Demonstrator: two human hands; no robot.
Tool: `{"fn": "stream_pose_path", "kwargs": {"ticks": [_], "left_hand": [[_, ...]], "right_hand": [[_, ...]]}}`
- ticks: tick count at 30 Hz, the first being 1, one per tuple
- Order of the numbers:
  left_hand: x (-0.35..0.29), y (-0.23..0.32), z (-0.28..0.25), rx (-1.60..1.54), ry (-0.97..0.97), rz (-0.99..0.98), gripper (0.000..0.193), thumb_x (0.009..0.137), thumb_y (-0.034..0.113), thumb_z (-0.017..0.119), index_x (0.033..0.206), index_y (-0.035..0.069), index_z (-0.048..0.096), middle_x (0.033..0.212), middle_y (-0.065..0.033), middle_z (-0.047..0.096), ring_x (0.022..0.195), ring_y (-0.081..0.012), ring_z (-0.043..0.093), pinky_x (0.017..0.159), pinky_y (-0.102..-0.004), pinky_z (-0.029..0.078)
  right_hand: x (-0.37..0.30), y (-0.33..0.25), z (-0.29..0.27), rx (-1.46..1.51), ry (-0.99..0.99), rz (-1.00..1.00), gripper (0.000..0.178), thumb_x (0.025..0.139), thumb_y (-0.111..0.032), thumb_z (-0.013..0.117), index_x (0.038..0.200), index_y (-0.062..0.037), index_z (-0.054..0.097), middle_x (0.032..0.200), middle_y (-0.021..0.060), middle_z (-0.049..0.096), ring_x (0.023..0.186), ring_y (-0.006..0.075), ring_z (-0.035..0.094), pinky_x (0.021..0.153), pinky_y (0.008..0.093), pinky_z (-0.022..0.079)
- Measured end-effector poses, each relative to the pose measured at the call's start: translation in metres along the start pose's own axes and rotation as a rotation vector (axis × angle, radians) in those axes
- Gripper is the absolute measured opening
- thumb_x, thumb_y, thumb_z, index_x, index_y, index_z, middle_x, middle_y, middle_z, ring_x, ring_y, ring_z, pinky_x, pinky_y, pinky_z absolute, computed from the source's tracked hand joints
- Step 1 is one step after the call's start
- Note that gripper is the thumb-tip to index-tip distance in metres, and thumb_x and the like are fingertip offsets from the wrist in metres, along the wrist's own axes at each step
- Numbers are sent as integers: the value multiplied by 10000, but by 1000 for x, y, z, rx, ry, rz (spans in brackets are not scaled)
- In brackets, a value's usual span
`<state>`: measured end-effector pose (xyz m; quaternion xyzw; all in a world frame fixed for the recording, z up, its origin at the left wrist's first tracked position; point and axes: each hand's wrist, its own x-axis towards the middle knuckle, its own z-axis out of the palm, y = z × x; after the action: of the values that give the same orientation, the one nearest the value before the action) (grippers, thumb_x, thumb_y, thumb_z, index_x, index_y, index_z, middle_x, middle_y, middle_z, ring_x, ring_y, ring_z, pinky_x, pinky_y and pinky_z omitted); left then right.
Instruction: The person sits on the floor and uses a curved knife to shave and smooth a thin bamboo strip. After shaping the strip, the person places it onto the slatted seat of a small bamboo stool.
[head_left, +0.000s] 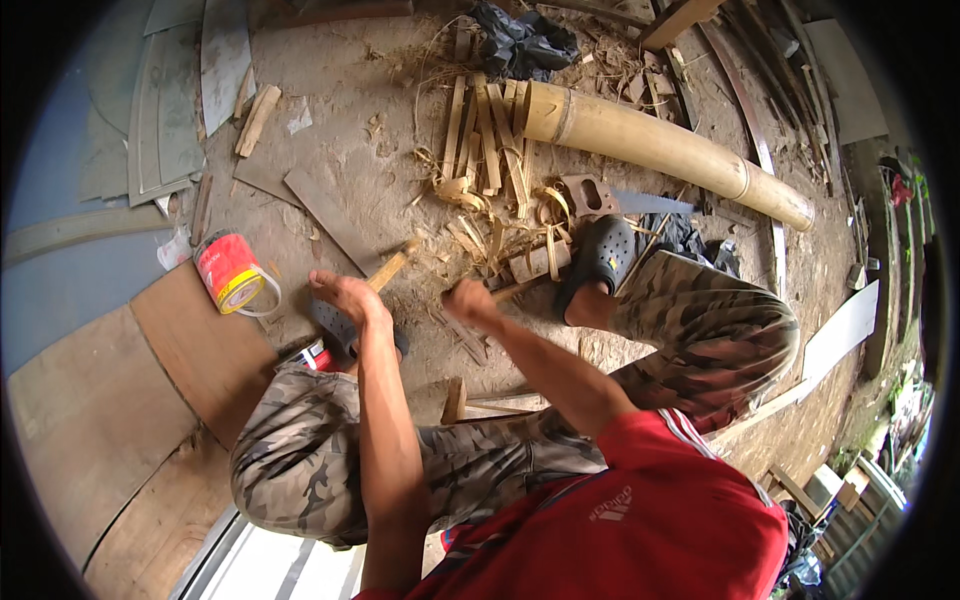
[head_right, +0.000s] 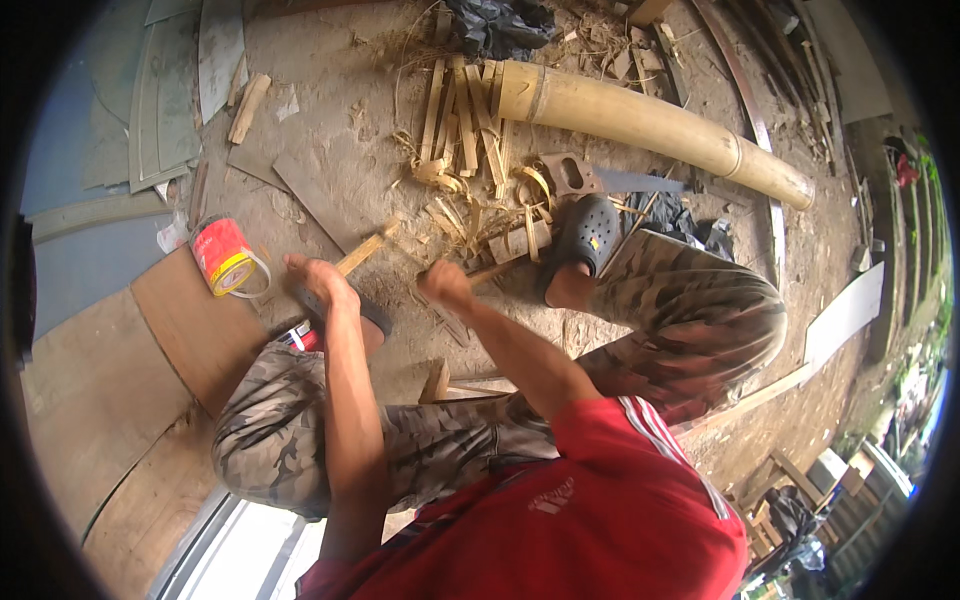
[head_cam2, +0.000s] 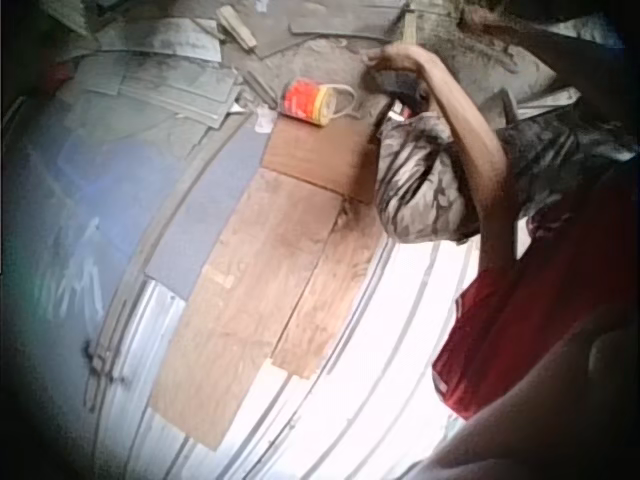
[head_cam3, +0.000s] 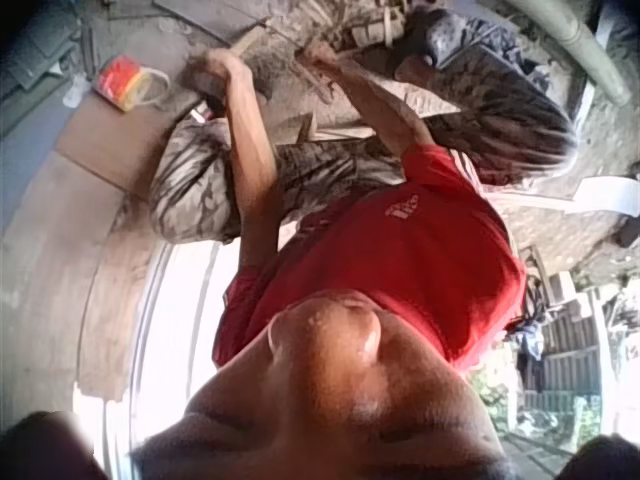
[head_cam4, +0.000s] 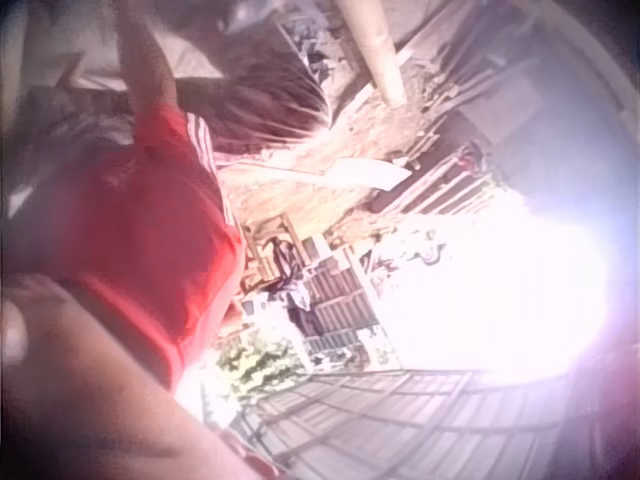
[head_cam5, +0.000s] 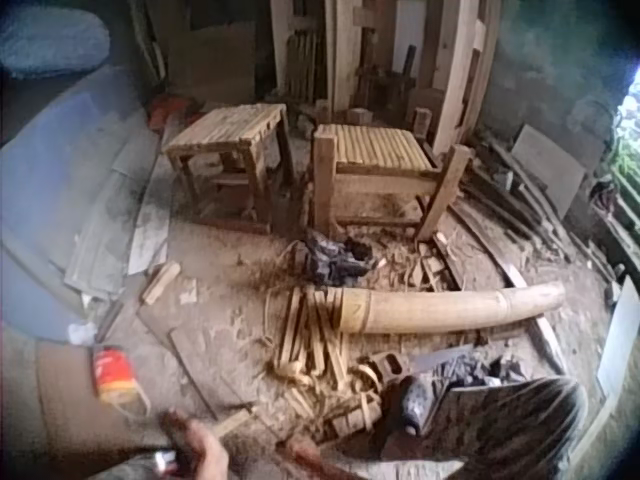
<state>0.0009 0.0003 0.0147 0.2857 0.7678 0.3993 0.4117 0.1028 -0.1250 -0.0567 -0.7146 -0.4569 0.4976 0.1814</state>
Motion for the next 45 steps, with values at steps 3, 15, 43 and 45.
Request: {"fn": "stream_pose_path", "kwargs": {"ticks": [3, 15, 43, 45], "left_hand": [[-26, 33, 6, -38, 9, -75, 803, 1027, 559, 166, 1532, -41, -8, 1622, -209, -38, 1510, -296, 46, 1231, -398, 77], [-2, 15, -9, -46, 66, 1, 746, 1049, 485, 203, 1525, -61, 27, 1621, -219, -3, 1509, -294, 55, 1226, -408, 85], [12, 2, -1, 57, 19, 96, 787, 1031, 554, 184, 1532, -44, 73, 1614, -226, 81, 1496, -321, 133, 1219, -397, 129], [15, 1, 1, 54, 47, 138, 735, 1039, 521, 205, 1494, -53, 149, 1573, -245, 145, 1460, -340, 194, 1199, -413, 172]], "right_hand": [[10, 13, -9, 66, -85, 153, 243, 905, -240, 534, 732, -103, 637, 537, 87, 500, 430, 205, 473, 454, 395, 473], [22, -6, 3, -103, -143, 55, 240, 964, -257, 456, 745, -163, 491, 584, 16, 399, 424, 121, 306, 356, 264, 340], [23, 29, 20, -111, -37, 117, 306, 950, -275, 434, 829, -78, 635, 608, 77, 543, 410, 103, 356, 315, 278, 306], [23, 25, 21, -37, -31, 37, 326, 940, -289, 434, 855, -62, 653, 623, 92, 564, 417, 105, 394, 319, 283, 320]]}}
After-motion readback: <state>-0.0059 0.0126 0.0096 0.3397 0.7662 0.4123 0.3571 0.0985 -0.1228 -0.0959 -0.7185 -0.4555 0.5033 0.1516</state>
